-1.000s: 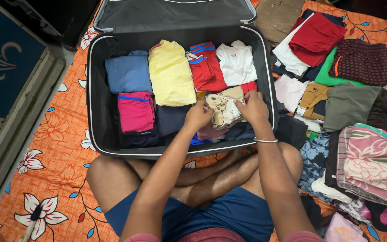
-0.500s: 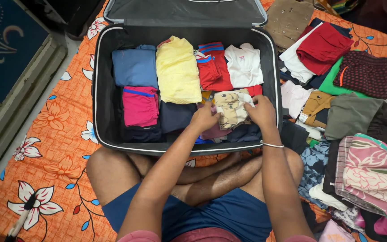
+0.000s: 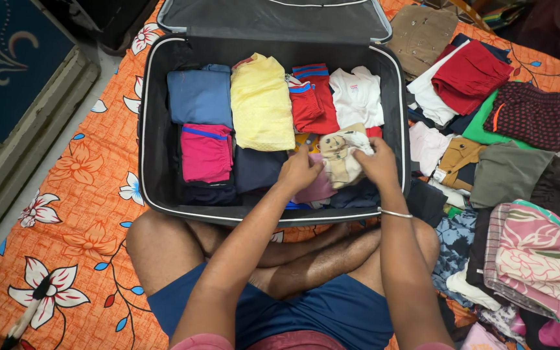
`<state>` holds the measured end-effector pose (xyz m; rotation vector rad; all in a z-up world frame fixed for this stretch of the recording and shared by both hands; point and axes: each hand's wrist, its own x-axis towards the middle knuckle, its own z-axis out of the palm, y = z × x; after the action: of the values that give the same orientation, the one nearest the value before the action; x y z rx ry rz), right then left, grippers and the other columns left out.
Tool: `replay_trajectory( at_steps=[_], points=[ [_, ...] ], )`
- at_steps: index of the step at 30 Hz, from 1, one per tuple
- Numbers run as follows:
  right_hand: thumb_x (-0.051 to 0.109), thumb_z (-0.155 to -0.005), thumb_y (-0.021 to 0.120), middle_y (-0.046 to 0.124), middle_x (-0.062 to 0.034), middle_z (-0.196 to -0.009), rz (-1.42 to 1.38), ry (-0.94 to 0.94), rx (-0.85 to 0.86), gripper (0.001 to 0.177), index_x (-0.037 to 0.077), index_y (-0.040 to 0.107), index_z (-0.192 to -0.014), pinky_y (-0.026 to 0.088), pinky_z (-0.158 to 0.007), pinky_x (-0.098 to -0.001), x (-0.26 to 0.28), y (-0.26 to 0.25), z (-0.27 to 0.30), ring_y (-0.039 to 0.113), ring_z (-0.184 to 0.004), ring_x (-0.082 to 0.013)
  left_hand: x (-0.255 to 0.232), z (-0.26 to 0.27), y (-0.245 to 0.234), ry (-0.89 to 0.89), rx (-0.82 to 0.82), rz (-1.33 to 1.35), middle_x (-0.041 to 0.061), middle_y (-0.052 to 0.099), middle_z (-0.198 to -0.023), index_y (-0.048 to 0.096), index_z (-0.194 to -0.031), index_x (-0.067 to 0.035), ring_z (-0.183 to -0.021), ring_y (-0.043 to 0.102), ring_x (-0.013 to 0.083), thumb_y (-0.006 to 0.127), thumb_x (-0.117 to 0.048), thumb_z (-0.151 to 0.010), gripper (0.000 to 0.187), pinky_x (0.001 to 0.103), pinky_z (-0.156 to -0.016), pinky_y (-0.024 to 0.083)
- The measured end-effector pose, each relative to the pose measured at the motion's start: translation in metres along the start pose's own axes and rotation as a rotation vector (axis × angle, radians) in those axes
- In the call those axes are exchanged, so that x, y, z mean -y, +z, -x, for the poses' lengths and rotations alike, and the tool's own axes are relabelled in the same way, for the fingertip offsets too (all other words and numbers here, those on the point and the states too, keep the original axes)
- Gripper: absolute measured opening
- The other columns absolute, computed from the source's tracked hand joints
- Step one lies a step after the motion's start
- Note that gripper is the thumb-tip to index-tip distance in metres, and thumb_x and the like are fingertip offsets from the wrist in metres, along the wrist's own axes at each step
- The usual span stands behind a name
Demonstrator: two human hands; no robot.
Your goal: The person folds various clothing items, including a yellow and pink cloth, red shorts, patterned shorts, and a green shirt, and places them neatly into an open suitcase.
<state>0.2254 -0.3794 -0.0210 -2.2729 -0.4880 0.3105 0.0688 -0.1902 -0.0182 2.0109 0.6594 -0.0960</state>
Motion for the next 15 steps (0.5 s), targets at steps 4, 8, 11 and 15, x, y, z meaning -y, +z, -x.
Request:
replay_trajectory(
  at_steps=[4, 8, 11, 15],
  points=[
    [0.012, -0.086, 0.079, 0.072, -0.0065, -0.105, -0.509, -0.011, 0.208, 0.037, -0.002, 0.065, -0.118, 0.055, -0.08, -0.0277, 0.015, -0.017, 0.014, 0.067, -0.092, -0.0134, -0.007, 0.006, -0.004, 0.372, -0.333, 0.102, 0.023, 0.057, -0.141, 0.046, -0.142, -0.001, -0.131, 0.056, 0.0387, 0.083, -0.043, -0.081, 0.082, 0.046, -0.104, 0.047],
    [0.008, -0.085, 0.079, 0.072, -0.0068, -0.109, -0.492, -0.133, 0.57, 0.04, -0.001, 0.067, -0.123, 0.054, -0.085, -0.0257, 0.026, -0.037, 0.024, 0.067, -0.097, -0.0106, -0.01, 0.008, -0.006, 0.538, -0.175, 0.266, 0.022, 0.053, -0.144, 0.039, -0.148, 0.001, -0.132, 0.053, 0.0342, 0.09, -0.038, -0.071, 0.1, 0.044, -0.105, 0.045],
    [0.009, -0.083, 0.078, 0.072, -0.0059, -0.114, -0.593, -0.147, 0.605, 0.045, 0.0, 0.065, -0.126, 0.055, -0.091, -0.0259, 0.03, -0.034, 0.028, 0.068, -0.103, -0.0108, -0.001, -0.001, 0.005, 0.451, 0.158, 0.485, 0.016, 0.068, -0.127, 0.053, -0.139, 0.001, -0.116, 0.065, 0.024, 0.087, -0.031, -0.075, 0.08, 0.038, -0.098, 0.052],
    [0.012, -0.088, 0.078, 0.069, -0.006, -0.119, -0.697, -0.111, 0.368, 0.049, -0.001, 0.061, -0.132, 0.054, -0.092, -0.0287, 0.02, -0.02, 0.018, 0.065, -0.104, -0.0118, 0.015, -0.016, 0.019, 0.281, 0.354, 0.718, 0.007, 0.076, -0.108, 0.068, -0.128, 0.001, -0.097, 0.07, 0.0123, 0.077, -0.028, -0.093, 0.046, 0.03, -0.087, 0.056]
  ],
)
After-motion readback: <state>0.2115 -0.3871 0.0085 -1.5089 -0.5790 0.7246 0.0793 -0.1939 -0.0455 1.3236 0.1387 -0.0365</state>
